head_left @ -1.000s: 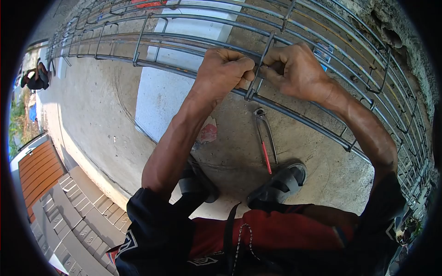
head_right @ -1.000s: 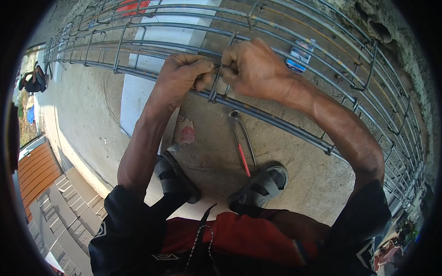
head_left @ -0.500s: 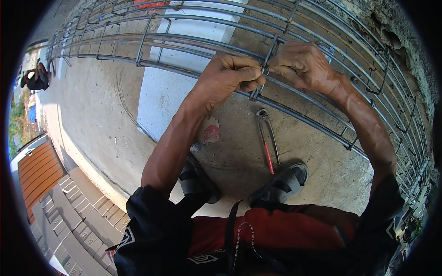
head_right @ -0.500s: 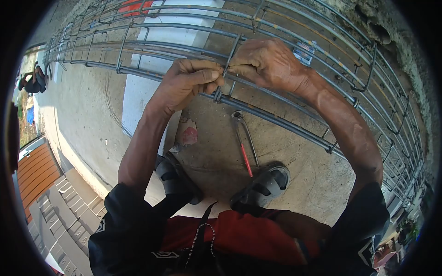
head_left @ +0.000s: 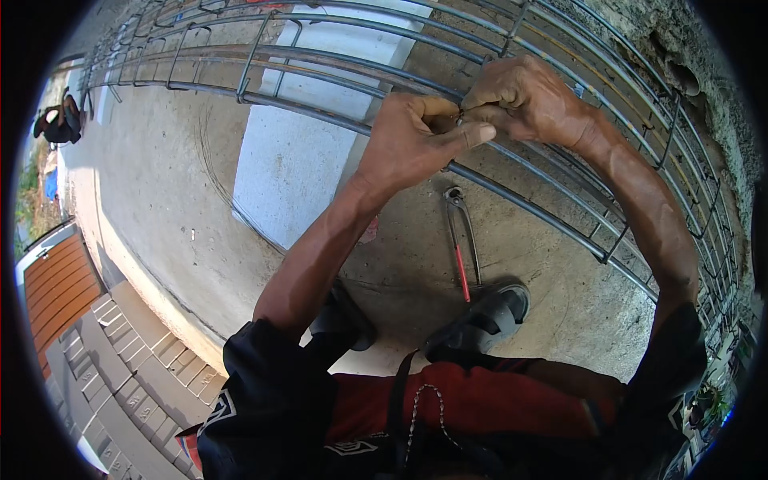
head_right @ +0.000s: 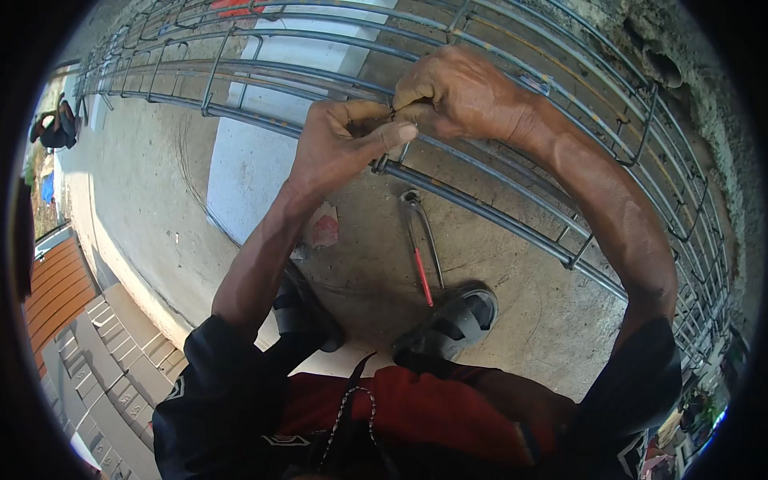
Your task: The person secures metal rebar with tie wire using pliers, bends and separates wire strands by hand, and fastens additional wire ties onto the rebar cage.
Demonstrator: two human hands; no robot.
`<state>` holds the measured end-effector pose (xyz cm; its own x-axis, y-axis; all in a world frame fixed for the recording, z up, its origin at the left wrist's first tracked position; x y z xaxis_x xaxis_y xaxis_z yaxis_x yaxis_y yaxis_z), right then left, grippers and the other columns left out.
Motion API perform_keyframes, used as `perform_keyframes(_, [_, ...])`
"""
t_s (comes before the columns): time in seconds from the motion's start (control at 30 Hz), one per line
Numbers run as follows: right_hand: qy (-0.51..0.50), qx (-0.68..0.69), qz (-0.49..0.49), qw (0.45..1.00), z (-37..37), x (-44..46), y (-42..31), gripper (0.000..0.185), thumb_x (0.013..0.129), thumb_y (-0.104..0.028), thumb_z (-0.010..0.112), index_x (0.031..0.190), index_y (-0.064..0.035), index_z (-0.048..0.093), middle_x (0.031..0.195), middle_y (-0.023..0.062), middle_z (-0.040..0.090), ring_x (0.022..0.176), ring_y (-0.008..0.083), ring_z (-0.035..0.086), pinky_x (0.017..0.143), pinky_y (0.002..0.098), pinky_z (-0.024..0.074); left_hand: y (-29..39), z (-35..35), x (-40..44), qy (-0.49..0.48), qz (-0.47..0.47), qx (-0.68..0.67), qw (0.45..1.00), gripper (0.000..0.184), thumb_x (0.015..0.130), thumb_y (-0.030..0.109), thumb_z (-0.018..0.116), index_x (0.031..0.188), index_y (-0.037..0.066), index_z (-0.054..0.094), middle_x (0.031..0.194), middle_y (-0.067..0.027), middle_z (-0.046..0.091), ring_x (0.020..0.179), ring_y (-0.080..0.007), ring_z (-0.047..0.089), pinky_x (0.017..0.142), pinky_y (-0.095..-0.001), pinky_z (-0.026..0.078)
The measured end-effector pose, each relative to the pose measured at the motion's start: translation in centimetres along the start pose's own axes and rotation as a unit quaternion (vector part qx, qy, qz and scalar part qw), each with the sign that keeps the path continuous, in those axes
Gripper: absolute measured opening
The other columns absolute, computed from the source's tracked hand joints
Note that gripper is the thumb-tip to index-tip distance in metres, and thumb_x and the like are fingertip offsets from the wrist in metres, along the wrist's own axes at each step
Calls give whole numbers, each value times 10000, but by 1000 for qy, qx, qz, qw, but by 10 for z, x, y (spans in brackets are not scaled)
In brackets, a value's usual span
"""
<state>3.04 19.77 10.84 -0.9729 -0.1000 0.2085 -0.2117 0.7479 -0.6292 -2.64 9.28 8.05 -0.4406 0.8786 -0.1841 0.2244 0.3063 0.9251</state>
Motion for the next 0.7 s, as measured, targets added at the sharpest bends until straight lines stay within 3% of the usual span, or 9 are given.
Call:
perform_keyframes(0.1, [-33, -55, 34, 997, 5, 1, 6, 80, 707, -72, 689, 778, -40, 676, 676, 110, 643, 602, 241, 613, 629, 361, 499, 0, 1, -2, -2, -87, 18, 996, 267, 832, 211, 673, 908, -45, 661, 691, -37, 623, 618, -56, 523, 547, -206, 418])
perform_keyframes(0.2, [-8, 60, 94, 994, 3, -2, 9, 83, 717, -89, 699, 784, -44, 679, 693, 116, 650, 616, 235, 618, 612, 353, 491, 0, 3, -5, 29, -15, -3, 999, 265, 829, 200, 679, 909, -52, 657, 688, -27, 616, 624, -45, 509, 535, -208, 406])
perform_keyframes(0.3, [26, 50, 83, 995, 5, -7, 10, 95, 726, -116, 709, 778, -42, 678, 692, 113, 650, 612, 235, 614, 624, 355, 493, -4, 5, -4, -9, -31, -11, 999, 248, 836, 183, 667, 926, -47, 655, 699, -26, 622, 630, -32, 502, 530, -205, 398])
perform_keyframes(0.4, [10, 75, 83, 994, 4, -5, 9, 111, 733, -138, 714, 777, -43, 677, 699, 111, 651, 618, 240, 616, 629, 351, 492, -1, 6, -4, -36, -15, 94, 995, 241, 856, 186, 640, 955, -34, 653, 694, -19, 618, 608, -36, 495, 528, -209, 398])
perform_keyframes(0.5, [-14, 54, 91, 994, 5, -4, 10, 114, 735, -141, 714, 789, -46, 682, 691, 104, 649, 623, 225, 620, 613, 341, 487, -9, 2, -4, -16, -23, 20, 999, 232, 888, 195, 588, 949, -19, 653, 684, -13, 610, 591, -48, 485, 537, -212, 399])
perform_keyframes(0.6, [-3, 106, 124, 987, 3, -2, 9, 101, 738, -138, 712, 783, -51, 686, 665, 95, 641, 606, 201, 614, 587, 337, 474, -12, 2, -4, -10, -1, 42, 999, 244, 912, 198, 540, 924, -21, 647, 670, -10, 597, 586, -57, 474, 545, -214, 398])
perform_keyframes(0.7, [-62, 116, 134, 982, 2, 3, 4, 125, 747, -144, 707, 829, -53, 686, 670, 91, 643, 587, 195, 603, 582, 343, 472, -11, 2, -6, -11, 0, 18, 1000, 235, 917, 183, 525, 910, -22, 640, 673, -8, 594, 598, -54, 473, 552, -211, 396])
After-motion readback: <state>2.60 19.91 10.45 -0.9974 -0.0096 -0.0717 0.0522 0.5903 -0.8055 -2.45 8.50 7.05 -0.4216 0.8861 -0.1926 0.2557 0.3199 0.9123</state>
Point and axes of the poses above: each hand's wrist, its own x-axis towards the middle knuckle, its own z-axis out of the palm, y = z × x, the point moved 7 cm from there along x, towards the middle knuckle
